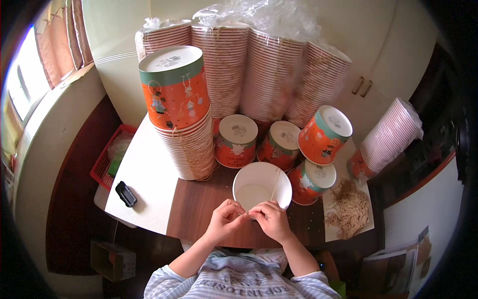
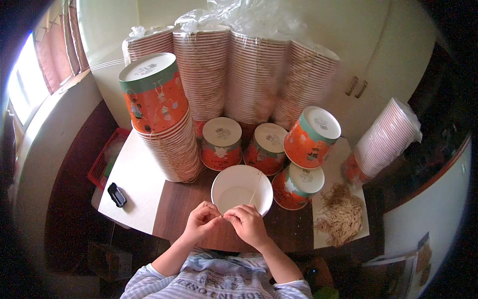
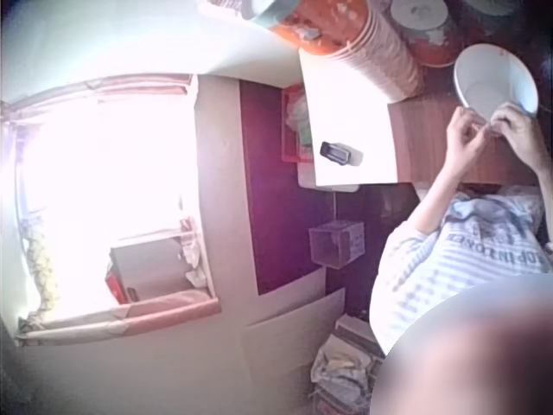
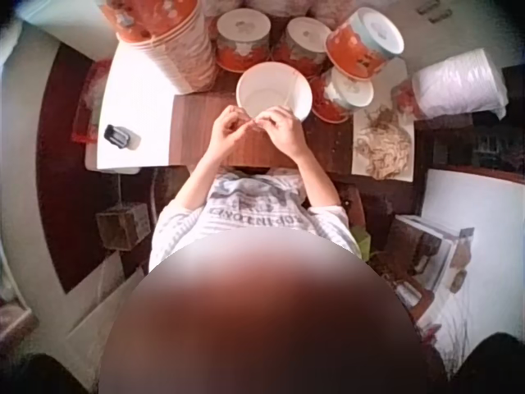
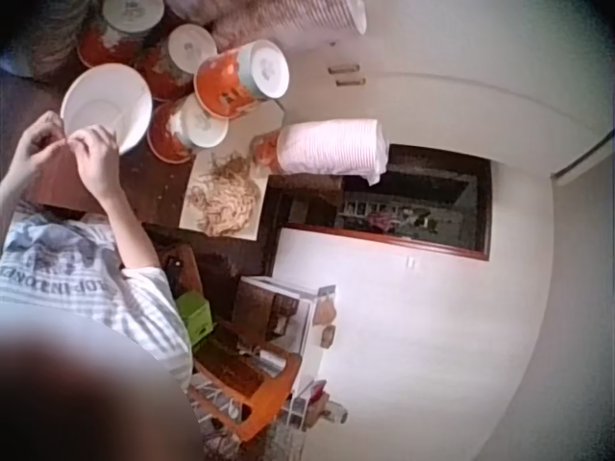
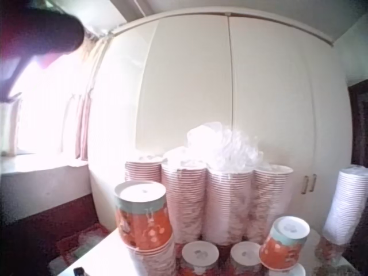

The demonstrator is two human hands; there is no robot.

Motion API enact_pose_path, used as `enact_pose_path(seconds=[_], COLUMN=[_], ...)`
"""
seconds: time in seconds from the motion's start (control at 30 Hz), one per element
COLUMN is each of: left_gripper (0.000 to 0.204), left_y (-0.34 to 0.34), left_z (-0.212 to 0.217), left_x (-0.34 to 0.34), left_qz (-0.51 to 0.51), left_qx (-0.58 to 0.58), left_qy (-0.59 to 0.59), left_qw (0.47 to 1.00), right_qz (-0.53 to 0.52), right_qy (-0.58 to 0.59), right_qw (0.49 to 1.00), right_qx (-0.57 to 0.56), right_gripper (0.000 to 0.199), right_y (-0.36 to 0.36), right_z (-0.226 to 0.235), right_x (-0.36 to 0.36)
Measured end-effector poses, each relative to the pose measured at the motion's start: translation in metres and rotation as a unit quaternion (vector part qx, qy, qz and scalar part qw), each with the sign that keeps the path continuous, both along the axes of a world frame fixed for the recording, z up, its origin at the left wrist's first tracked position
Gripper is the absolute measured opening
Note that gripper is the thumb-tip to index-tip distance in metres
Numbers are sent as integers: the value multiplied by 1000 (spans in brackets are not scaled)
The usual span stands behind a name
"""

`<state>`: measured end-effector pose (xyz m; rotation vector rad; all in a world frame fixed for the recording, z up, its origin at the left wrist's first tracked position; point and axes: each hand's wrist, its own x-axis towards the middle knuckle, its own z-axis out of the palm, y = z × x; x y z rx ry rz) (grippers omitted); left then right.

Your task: Manually tying elastic bands or strings around paper containers to prepare them for packaging.

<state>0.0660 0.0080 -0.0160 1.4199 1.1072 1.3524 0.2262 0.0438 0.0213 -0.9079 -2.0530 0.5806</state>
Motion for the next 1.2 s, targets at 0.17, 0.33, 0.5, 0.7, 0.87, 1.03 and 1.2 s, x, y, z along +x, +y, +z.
enact_pose_path(seconds=[0.17,0.33,0.5,0.7,0.87,1.03,1.2], left_gripper=[5,6,9,14,12,8,6], left_y=[-1,-1,-4,-3,-2,-3,-1], left_z=[0,1,7,15,11,14,9], left_x=[1,-7,-10,-6,-3,-1,-3], left_qz=[-69,-77,-81,-42,-2,30,63], left_qx=[-79,-126,-142,-112,-81,-51,13], left_qy=[-218,-290,-141,1,-4,-3,17], left_qw=[970,946,976,993,997,998,998], right_qz=[-2,14,18,30,33,21,17], right_qy=[-24,-42,-26,-13,-16,-29,-36], right_qw=[1000,999,999,999,999,999,999], right_qx=[3,4,-12,-30,-25,2,14], right_gripper=[7,7,6,5,5,6,6], right_y=[-1,0,0,-1,-1,-1,-1], right_z=[-1,-1,-1,1,0,-2,-1], right_x=[1,0,0,0,-1,-2,-2])
